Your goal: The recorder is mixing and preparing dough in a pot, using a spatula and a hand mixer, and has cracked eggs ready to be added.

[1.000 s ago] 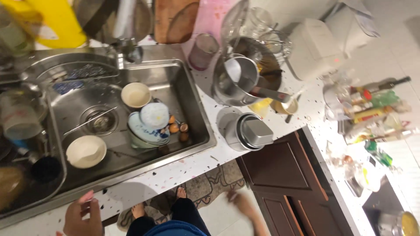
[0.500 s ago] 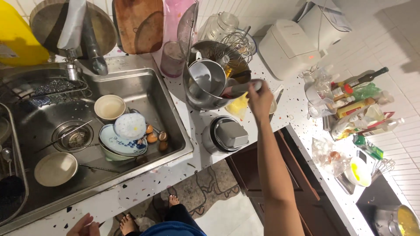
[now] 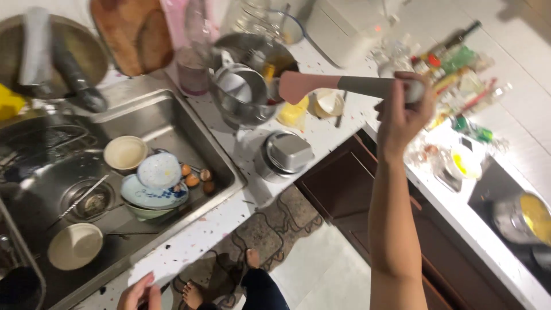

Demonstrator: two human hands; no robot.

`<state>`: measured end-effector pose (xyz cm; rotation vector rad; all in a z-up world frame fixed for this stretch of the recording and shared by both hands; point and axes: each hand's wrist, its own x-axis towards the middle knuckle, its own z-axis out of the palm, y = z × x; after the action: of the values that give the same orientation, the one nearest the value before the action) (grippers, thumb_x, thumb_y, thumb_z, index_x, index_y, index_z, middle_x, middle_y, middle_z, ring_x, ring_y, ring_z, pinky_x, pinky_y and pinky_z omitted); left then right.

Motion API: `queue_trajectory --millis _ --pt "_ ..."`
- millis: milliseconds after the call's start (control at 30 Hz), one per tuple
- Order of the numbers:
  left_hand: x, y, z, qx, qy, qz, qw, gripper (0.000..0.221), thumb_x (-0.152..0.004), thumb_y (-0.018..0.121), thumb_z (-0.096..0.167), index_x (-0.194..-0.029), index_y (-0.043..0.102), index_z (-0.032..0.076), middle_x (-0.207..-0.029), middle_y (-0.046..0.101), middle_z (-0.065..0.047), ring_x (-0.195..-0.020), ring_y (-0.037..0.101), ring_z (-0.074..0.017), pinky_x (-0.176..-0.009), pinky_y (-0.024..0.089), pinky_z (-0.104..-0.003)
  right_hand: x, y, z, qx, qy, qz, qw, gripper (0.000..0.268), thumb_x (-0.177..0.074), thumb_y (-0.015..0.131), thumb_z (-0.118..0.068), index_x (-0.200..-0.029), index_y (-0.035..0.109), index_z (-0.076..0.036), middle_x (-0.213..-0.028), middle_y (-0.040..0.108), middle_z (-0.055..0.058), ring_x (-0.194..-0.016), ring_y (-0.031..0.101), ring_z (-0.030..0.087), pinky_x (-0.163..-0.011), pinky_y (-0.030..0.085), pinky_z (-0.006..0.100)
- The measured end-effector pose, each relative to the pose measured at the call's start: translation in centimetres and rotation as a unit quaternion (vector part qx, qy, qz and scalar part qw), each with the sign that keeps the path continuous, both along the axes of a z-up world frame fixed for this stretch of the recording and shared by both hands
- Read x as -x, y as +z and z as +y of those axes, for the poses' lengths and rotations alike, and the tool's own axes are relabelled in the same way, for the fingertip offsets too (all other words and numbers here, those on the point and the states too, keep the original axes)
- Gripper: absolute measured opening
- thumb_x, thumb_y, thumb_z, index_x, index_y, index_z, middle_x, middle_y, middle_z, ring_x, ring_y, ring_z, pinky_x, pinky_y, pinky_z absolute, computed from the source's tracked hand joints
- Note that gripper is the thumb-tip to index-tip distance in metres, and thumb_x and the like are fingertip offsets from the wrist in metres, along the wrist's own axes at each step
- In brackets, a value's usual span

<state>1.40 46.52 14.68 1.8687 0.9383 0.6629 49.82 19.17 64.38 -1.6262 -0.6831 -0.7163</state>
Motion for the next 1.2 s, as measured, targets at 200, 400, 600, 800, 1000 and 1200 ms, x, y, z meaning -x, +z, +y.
queue_trajectory --millis 200,400,600,800,1000,1200 --pt "-13.0 27.3 -10.6 -0.181 -0.187 -0.089 0.961 0.050 -0.073 0.082 0.022 -0.120 0.069 0.010 -0.119 0.068 -0.016 -0.109 0.067 -0.0313 -0.097 0.054 -0.044 14.0 -3.3 -15.5 0.021 -0.016 0.000 1.000 0.023 -0.104 0.069 -0.020 -0.116 0.066 -0.001 -0.094 0.066 0.008 -0.077 0.061 0.015 -0.068 0.050 0.028" --pt "-21.8 32.5 -28.4 -0.326 -0.369 -0.232 0.839 0.078 -0.056 0.086 0.052 -0.116 0.063 0.009 -0.107 0.066 -0.019 -0.098 0.065 -0.0382 -0.088 0.049 -0.050 25.8 -8.6 -34.4 0.174 0.066 0.115 0.976 0.026 -0.089 0.074 -0.020 -0.109 0.070 -0.003 -0.105 0.077 0.013 -0.094 0.077 0.025 -0.082 0.061 0.039" --pt "-27.3 26.0 -46.6 -0.213 -0.607 -0.163 0.748 0.039 -0.056 0.087 0.032 -0.084 0.068 0.013 -0.070 0.067 -0.005 -0.067 0.068 -0.0263 -0.065 0.052 -0.041 31.0 -9.5 -53.4 0.115 -0.038 0.363 0.924 0.025 -0.087 0.074 -0.015 -0.108 0.069 -0.001 -0.097 0.079 0.012 -0.078 0.079 0.022 -0.069 0.062 0.036" --pt "-33.3 25.0 -60.8 -0.217 -0.777 -0.146 0.572 0.040 -0.055 0.087 0.033 -0.079 0.067 0.009 -0.070 0.065 -0.007 -0.069 0.066 -0.0293 -0.064 0.049 -0.044 30.4 -10.3 -62.0 0.302 -0.069 0.631 0.712 0.036 -0.086 0.080 -0.018 -0.118 0.065 -0.013 -0.071 0.067 0.006 -0.067 0.065 0.019 -0.063 0.051 0.034" --pt "-41.6 22.4 -73.5 -0.244 -0.845 -0.144 0.454 0.043 -0.058 0.090 0.039 -0.082 0.068 0.011 -0.074 0.065 -0.005 -0.072 0.065 -0.0297 -0.074 0.045 -0.052 25.6 -14.3 -68.9 0.261 -0.022 0.712 0.652 0.061 -0.087 0.068 -0.007 -0.144 0.054 -0.021 -0.071 0.060 0.011 -0.071 0.063 0.023 -0.070 0.050 0.037" --pt "-54.3 25.8 -85.0 -0.127 -0.802 -0.227 0.537 0.048 -0.065 0.087 0.037 -0.102 0.071 0.010 -0.101 0.063 -0.011 -0.094 0.062 -0.0336 -0.085 0.047 -0.045 17.6 -12.9 -80.4 0.276 -0.155 0.565 0.762 0.063 -0.077 0.069 0.002 -0.137 0.061 -0.016 -0.093 0.074 0.014 -0.085 0.071 0.032 -0.076 0.055 0.042"
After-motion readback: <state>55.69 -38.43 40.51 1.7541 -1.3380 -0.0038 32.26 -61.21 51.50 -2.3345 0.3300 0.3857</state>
